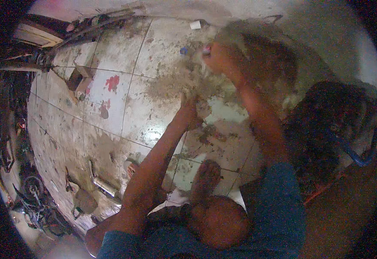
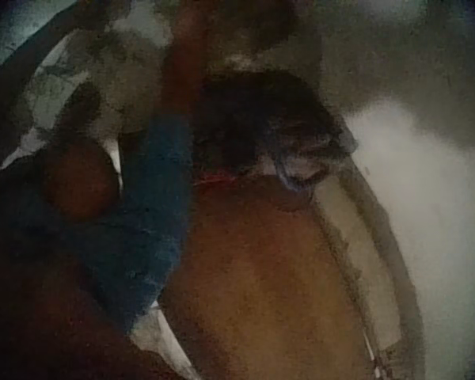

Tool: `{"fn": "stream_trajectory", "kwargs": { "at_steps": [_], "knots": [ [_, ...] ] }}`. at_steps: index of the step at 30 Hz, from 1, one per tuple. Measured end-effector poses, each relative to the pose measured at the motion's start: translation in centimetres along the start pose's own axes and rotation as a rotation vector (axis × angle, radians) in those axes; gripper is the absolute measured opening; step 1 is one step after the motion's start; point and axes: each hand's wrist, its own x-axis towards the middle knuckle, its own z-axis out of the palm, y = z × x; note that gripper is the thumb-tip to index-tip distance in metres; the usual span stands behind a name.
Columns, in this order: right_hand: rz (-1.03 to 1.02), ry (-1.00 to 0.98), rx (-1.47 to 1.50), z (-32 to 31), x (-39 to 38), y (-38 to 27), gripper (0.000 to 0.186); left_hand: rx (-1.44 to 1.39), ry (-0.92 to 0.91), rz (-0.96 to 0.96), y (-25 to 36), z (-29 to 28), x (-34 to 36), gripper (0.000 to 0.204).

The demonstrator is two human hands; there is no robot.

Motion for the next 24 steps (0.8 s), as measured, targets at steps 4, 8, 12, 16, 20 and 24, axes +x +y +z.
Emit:
{"fn": "stream_trajectory", "kwargs": {
  "at_steps": [4,8,12,16,20,24],
  "knots": [
    [0.035,0.080,-0.269,2.2,1.8,4.8,0.031,-0.318,0.015,-0.005,2.1,-2.4,-2.2,0.081],
    [-0.028,0.233,0.026,1.9,2.3,2.7,0.032,-0.379,0.507,-0.028,-1.5,-2.2,-8.0,0.061],
    [0.213,0.170,-0.240,-0.1,6.3,5.2,0.030,-0.111,0.582,-0.403,-5.7,0.0,-12.1,0.078],
    [-0.177,0.043,-0.110,2.9,5.5,0.3,0.030,-0.142,0.487,-0.452,-7.8,0.6,-15.1,0.085],
    [0.018,0.203,-0.038,-0.6,5.7,-0.4,0.029,-0.237,0.495,-0.477,-8.5,1.4,-14.9,0.089],
    [-0.113,0.223,-0.135,2.0,8.2,4.3,0.029,-0.244,0.480,-0.486,-7.8,1.2,-13.8,0.090]
  ]
}}
